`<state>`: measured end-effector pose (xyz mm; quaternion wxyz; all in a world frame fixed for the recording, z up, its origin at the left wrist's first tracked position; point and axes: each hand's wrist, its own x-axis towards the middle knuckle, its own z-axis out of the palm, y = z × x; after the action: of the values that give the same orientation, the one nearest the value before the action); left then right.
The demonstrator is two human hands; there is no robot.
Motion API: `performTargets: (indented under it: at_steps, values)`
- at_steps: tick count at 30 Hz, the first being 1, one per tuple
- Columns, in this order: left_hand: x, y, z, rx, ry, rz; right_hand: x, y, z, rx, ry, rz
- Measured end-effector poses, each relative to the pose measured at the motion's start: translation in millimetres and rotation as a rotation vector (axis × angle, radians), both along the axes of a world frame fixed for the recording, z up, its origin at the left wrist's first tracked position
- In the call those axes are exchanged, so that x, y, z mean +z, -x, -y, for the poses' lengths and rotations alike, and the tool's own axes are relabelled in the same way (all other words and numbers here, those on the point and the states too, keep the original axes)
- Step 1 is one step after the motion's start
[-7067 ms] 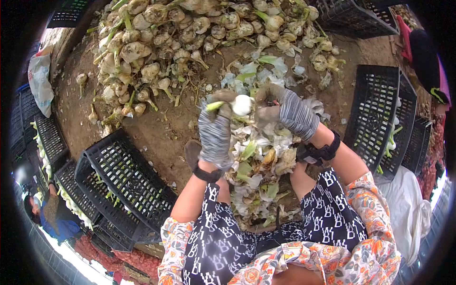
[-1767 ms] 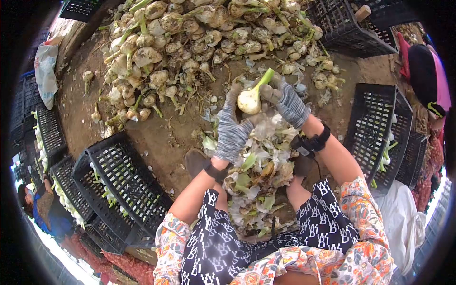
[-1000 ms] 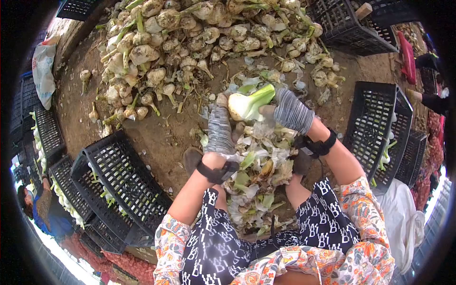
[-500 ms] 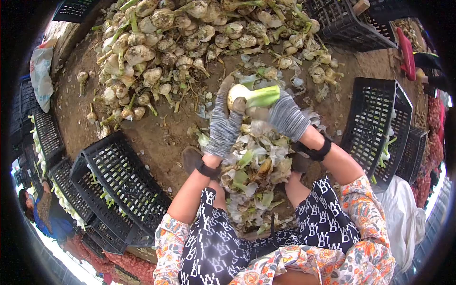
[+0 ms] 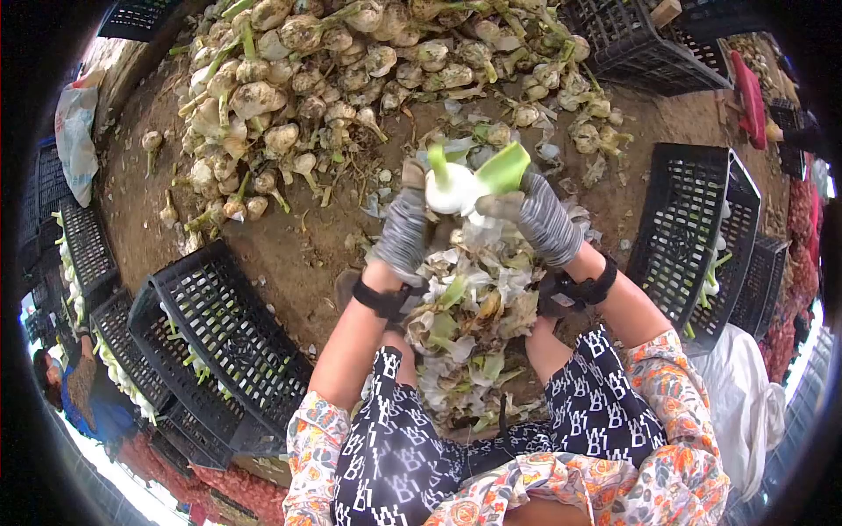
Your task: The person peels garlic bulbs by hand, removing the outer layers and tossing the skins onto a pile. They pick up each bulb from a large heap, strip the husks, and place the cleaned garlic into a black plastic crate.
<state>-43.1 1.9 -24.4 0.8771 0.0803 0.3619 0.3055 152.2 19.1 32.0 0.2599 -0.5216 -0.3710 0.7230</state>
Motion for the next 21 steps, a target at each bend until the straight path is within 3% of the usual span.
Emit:
performTargets:
  at_steps: [1, 3, 6, 9, 10, 15, 18, 21]
  values:
    - [-4, -24, 4, 0.336, -0.428, -0.518, -5, 0, 3, 0.005, -0.113, 0.059]
    - [1, -25, 11, 0.502, -0.788, -1.021, -10, 1, 5, 0.016, -0.340, 0.173]
    - [29, -43, 22, 0.556, -0.703, -0.866, -21, 13, 9, -0.018, -0.474, 0.267]
    - [42, -54, 11, 0.598, -0.508, -0.773, -11, 19, 16, 0.140, -0.822, 0.585]
    - [49, -49, 8, 0.475, -0.244, -0.710, -8, 20, 18, 0.164, -0.912, 0.642]
    - [15, -41, 7, 0.511, -0.381, -0.680, -12, 11, 20, 0.268, -1.050, 0.653]
    - [11, -27, 12, 0.385, -0.346, -0.642, -9, 1, 14, 0.067, -0.452, 0.389]
    - [11, -20, 11, 0.319, -0.460, -0.638, -3, -7, 2, -0.048, -0.249, 0.263]
